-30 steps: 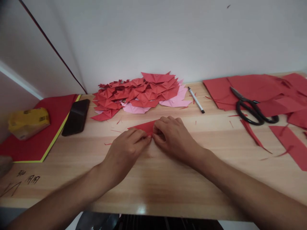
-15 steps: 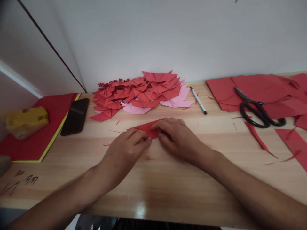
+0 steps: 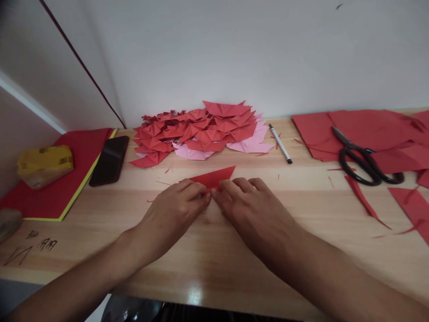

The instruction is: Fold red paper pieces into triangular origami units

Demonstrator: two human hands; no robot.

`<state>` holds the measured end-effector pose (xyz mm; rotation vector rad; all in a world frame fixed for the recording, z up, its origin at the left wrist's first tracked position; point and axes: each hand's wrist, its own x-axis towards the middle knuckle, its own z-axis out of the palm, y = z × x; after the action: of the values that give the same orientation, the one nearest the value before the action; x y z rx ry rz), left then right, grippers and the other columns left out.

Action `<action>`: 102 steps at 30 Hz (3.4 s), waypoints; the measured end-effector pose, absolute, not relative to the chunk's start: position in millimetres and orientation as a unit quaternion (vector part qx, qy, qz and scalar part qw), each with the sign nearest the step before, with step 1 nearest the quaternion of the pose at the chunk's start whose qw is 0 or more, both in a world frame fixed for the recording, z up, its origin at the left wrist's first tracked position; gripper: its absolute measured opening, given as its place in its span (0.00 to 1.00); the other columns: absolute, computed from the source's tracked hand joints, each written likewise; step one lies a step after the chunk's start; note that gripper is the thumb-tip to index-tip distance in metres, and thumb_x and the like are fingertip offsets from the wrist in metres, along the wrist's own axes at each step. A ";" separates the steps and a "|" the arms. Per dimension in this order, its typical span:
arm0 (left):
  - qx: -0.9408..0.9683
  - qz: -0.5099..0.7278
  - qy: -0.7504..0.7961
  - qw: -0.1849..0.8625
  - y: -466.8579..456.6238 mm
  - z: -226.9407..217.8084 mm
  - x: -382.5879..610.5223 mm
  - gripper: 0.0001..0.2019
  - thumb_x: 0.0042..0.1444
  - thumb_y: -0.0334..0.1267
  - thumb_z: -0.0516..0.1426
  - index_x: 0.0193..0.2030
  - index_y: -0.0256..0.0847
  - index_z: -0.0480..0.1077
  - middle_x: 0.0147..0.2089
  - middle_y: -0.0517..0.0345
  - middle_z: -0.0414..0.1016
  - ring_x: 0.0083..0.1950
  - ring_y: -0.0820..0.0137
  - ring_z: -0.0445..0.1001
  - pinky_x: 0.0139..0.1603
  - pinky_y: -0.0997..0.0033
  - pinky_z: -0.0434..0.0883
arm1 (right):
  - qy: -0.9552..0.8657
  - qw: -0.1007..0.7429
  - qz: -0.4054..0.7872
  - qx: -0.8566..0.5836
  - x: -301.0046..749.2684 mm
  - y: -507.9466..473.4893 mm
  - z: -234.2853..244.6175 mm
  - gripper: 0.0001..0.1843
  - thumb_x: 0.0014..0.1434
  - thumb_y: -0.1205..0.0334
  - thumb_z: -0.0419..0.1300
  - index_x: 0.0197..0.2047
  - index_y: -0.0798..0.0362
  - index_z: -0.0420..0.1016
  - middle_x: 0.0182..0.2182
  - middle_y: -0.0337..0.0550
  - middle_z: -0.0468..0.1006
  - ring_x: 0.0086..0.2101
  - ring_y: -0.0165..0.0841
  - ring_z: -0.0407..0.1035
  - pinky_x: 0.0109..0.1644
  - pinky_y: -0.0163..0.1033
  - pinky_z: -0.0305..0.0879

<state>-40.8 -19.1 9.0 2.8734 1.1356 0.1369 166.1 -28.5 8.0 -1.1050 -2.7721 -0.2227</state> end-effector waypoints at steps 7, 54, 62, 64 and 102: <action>0.929 0.058 0.364 0.032 -16.7 11.0 -42.6 0.12 0.66 0.31 0.48 0.38 0.38 0.72 0.41 0.57 0.71 0.45 0.67 0.67 0.47 0.65 0.69 | -0.924 0.078 -0.070 -0.368 170.9 -24.7 10.0 0.16 0.60 0.72 0.50 0.46 0.53 0.75 0.42 0.48 0.78 0.36 0.38 0.71 0.40 0.44 0.63; 0.810 0.267 0.464 0.238 -6.1 -0.5 -40.9 0.06 0.58 0.30 0.57 0.36 0.40 0.76 0.36 0.60 0.79 0.38 0.73 0.75 0.40 0.72 0.70 | -0.856 0.232 0.151 -0.437 159.4 -4.8 -3.4 0.11 0.66 0.62 0.49 0.34 0.51 0.70 0.32 0.43 0.76 0.34 0.34 0.69 0.40 0.40 0.65; 0.802 0.206 0.519 0.211 -7.0 3.1 -45.8 0.03 0.58 0.34 0.58 0.39 0.40 0.73 0.37 0.59 0.78 0.38 0.69 0.74 0.41 0.68 0.69 | -0.853 0.167 0.097 -0.485 148.7 -5.9 -2.9 0.13 0.67 0.63 0.46 0.33 0.53 0.67 0.30 0.45 0.71 0.33 0.36 0.65 0.38 0.40 0.61; 0.809 0.191 0.523 0.191 -8.9 4.7 -46.1 0.03 0.59 0.35 0.57 0.39 0.40 0.71 0.36 0.59 0.77 0.38 0.69 0.74 0.40 0.68 0.69 | -0.856 0.155 0.079 -0.487 147.8 -5.3 -4.2 0.12 0.67 0.63 0.46 0.32 0.53 0.66 0.29 0.44 0.71 0.32 0.36 0.65 0.38 0.40 0.60; 0.891 0.060 0.439 -0.099 -31.9 12.4 -33.1 0.11 0.56 0.27 0.57 0.45 0.36 0.75 0.34 0.54 0.71 0.34 0.65 0.69 0.29 0.67 0.68 | -0.867 0.027 -0.003 -0.498 140.9 5.9 2.6 0.08 0.61 0.71 0.49 0.31 0.53 0.63 0.28 0.41 0.70 0.29 0.34 0.64 0.27 0.37 0.48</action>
<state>-33.1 -31.9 12.4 2.9919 1.4722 0.2023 140.9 5.9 2.6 -1.5383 -2.6775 -0.0098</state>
